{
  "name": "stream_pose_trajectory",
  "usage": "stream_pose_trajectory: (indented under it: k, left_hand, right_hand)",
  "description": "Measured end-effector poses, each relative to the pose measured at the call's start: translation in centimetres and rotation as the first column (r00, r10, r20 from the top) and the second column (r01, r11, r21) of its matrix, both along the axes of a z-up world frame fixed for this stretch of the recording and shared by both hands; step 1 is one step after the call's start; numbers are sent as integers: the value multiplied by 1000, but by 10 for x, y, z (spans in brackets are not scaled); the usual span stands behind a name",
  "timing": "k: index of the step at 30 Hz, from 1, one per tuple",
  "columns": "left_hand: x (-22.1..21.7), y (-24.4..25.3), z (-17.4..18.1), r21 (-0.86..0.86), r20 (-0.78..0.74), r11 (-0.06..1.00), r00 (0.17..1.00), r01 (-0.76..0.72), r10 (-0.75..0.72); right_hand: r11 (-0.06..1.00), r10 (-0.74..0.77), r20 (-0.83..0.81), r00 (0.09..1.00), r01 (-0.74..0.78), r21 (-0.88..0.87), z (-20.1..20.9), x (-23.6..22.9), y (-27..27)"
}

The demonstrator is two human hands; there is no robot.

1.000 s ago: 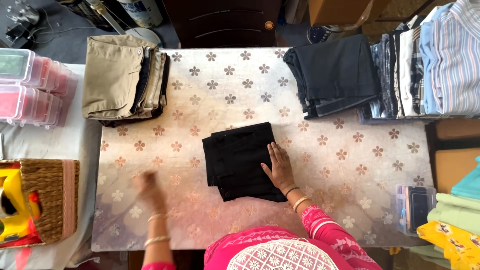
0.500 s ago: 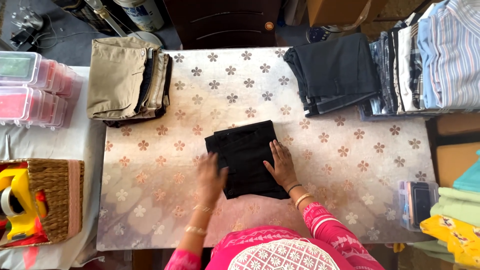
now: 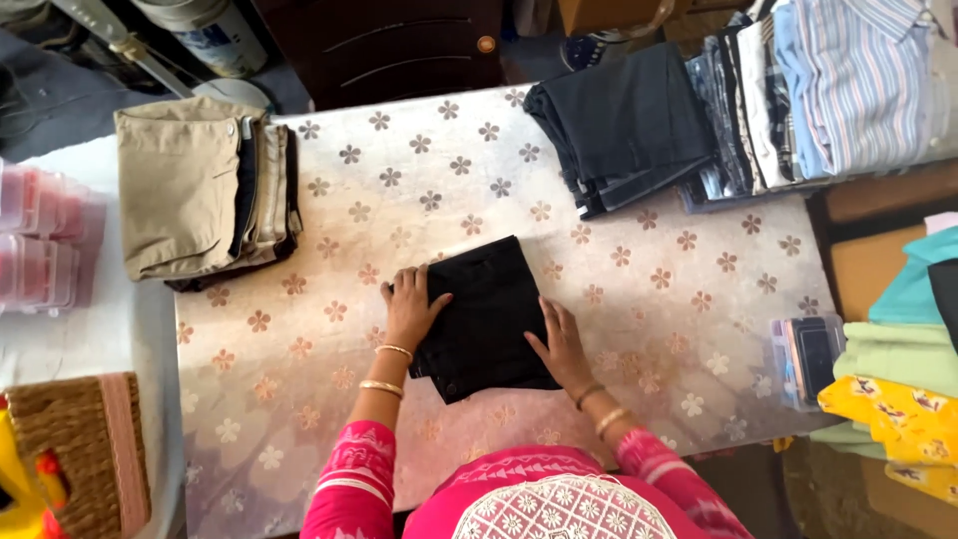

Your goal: Folding black pants on a floral-patterned table in a workshop environment.

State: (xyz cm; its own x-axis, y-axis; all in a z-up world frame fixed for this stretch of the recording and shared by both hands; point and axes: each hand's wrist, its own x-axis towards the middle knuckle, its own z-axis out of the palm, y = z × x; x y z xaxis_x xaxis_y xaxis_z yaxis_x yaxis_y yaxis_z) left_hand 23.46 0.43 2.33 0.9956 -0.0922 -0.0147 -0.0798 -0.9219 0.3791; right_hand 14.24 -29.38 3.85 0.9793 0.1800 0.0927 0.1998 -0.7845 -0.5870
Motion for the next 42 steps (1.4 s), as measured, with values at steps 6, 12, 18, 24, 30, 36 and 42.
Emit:
stream_pose_trajectory:
  k: [6,12,18,24,30,36,42]
  left_hand:
    - [55,19,2,-57,-174,979,964,195,-202]
    - [77,21,-17,-86,-416,962,868,260,-272]
    - [30,7,-10,-619,-562,778,752,-106,-345]
    - [-3,-8,-23,-537,-497,802,866,-262,-50]
    - [-8,-12,-24,-473,-453,842,891,-260,20]
    - [-10,-12,-17,-622,-462,727,886,-289,-44]
    - [-24,-19,-2,-835,-453,433,871,-339,-191]
  right_hand:
    - [887,-282,-177,943,327,327,-17,-57,-9]
    - [761,-316,-381,869,472,445,-38,-31,-37]
    - [847,-329,-126,936,352,400,15,56,-88]
    - [806,-516,8,856,483,342,-129,52,-112]
    - [390,-532,-494,688,717,578,-66,-16,-14]
    - [391,-398,-551,734,679,622,-39,-30,19]
    - [752,-382,-264,886,464,469,-63,-41,12]
